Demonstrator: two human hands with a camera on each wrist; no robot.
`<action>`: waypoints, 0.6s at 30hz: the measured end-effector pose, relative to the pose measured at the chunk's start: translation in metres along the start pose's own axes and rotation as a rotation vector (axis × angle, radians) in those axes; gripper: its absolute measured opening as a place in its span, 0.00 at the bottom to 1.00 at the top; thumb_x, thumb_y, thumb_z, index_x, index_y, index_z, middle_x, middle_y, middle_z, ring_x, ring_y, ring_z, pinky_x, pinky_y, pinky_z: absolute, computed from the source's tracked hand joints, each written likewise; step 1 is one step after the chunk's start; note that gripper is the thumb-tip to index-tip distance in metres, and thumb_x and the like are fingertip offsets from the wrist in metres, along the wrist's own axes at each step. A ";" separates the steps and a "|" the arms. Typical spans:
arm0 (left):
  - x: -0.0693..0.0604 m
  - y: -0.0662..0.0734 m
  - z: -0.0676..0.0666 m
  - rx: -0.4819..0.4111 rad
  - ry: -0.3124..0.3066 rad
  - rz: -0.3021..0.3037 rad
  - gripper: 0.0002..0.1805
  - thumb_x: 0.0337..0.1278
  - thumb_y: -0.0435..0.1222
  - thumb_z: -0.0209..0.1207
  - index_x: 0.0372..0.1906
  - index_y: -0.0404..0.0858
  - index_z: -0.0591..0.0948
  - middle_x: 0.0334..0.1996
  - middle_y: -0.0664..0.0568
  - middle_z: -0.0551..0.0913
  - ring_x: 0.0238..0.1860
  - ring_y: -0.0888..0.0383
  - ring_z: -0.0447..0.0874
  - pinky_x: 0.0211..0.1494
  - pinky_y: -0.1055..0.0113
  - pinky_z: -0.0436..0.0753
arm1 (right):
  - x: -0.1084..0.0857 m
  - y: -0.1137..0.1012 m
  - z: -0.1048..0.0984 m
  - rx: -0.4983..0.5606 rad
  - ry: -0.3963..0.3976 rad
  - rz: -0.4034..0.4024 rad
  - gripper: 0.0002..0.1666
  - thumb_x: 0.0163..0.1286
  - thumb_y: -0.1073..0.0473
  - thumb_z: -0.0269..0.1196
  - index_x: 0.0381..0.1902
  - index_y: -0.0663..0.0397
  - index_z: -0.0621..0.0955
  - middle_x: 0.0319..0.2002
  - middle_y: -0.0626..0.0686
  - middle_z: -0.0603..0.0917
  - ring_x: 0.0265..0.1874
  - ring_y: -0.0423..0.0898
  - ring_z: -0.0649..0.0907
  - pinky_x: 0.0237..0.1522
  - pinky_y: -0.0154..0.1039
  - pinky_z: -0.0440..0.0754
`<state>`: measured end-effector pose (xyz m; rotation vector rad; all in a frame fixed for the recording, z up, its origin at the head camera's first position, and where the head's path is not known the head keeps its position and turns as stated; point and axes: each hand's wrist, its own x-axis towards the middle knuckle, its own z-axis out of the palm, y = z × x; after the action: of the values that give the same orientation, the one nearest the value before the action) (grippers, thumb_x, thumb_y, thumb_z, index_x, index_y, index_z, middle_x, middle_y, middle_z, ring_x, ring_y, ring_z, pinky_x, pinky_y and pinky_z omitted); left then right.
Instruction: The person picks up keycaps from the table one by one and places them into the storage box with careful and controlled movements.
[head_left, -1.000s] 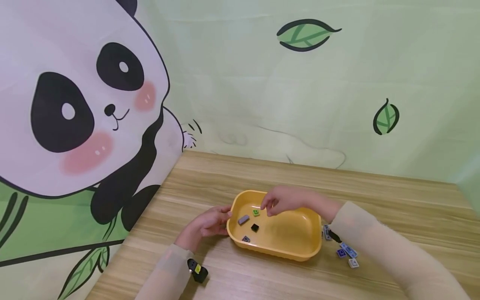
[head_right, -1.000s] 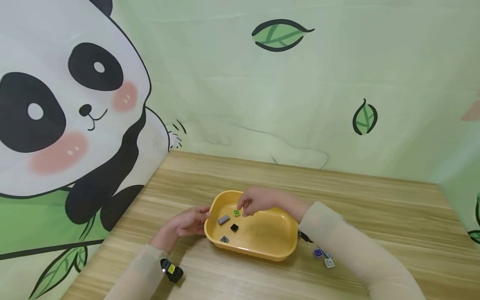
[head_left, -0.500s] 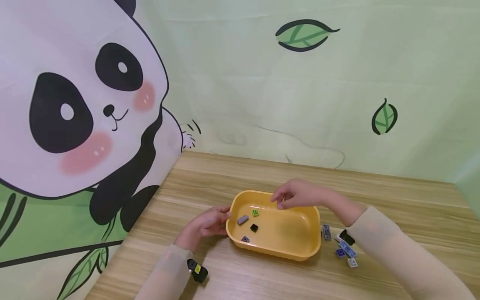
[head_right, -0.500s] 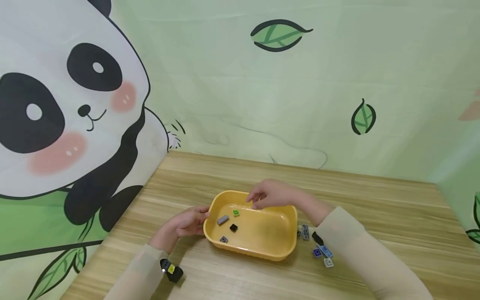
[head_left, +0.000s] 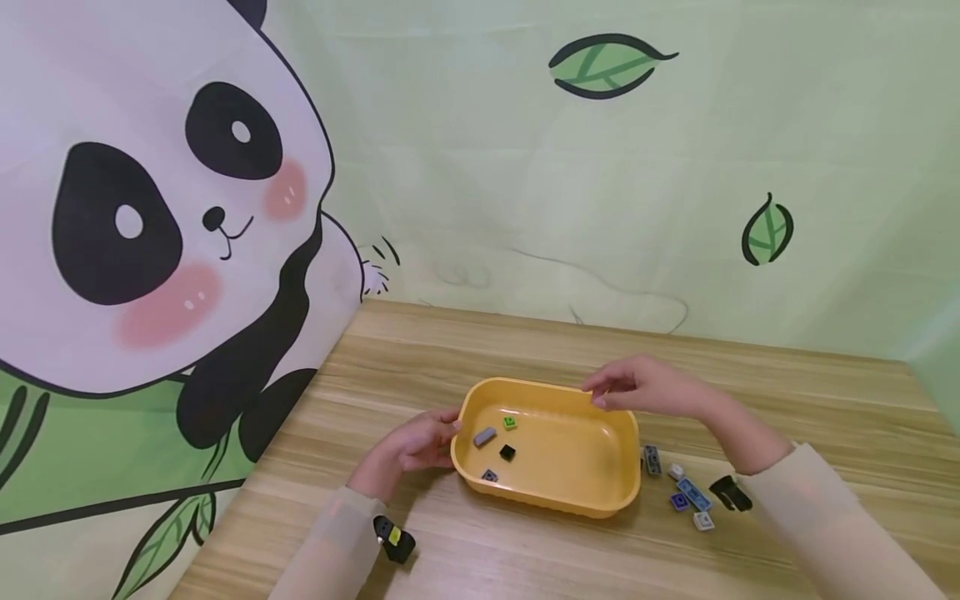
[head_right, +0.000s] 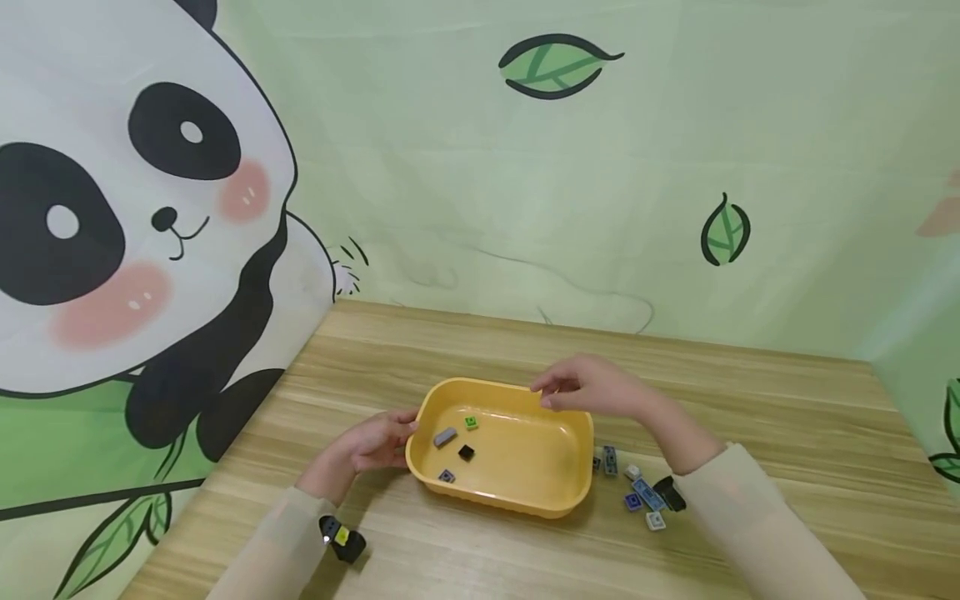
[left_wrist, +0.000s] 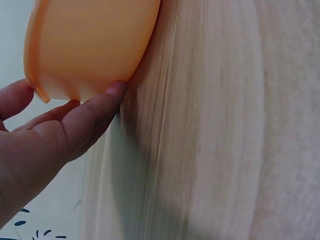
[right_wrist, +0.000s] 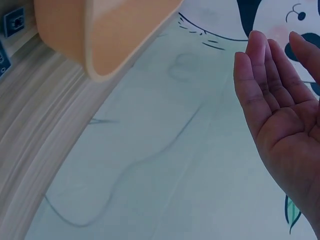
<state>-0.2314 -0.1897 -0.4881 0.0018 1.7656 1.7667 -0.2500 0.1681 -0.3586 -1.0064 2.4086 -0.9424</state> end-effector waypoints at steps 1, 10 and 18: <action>0.000 0.000 0.000 0.000 -0.002 0.000 0.31 0.81 0.34 0.39 0.80 0.28 0.51 0.74 0.30 0.64 0.56 0.58 0.77 0.61 0.55 0.80 | -0.004 0.002 -0.001 0.005 0.010 0.002 0.19 0.74 0.59 0.63 0.57 0.67 0.83 0.46 0.59 0.89 0.41 0.37 0.83 0.44 0.30 0.83; -0.001 0.001 0.001 0.001 0.001 0.002 0.31 0.81 0.34 0.39 0.80 0.28 0.50 0.76 0.29 0.61 0.59 0.55 0.76 0.68 0.48 0.77 | -0.034 0.014 -0.003 0.071 0.090 -0.009 0.18 0.74 0.64 0.61 0.56 0.71 0.82 0.47 0.62 0.88 0.43 0.31 0.84 0.46 0.30 0.85; -0.001 0.001 0.001 0.001 0.002 -0.002 0.31 0.81 0.34 0.38 0.80 0.27 0.50 0.77 0.29 0.60 0.61 0.54 0.75 0.71 0.45 0.74 | -0.059 0.026 0.004 0.060 0.130 0.038 0.19 0.75 0.64 0.61 0.57 0.72 0.81 0.46 0.62 0.89 0.41 0.26 0.82 0.44 0.29 0.85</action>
<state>-0.2303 -0.1891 -0.4869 -0.0016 1.7670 1.7653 -0.2209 0.2230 -0.3755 -0.9008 2.4793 -1.0903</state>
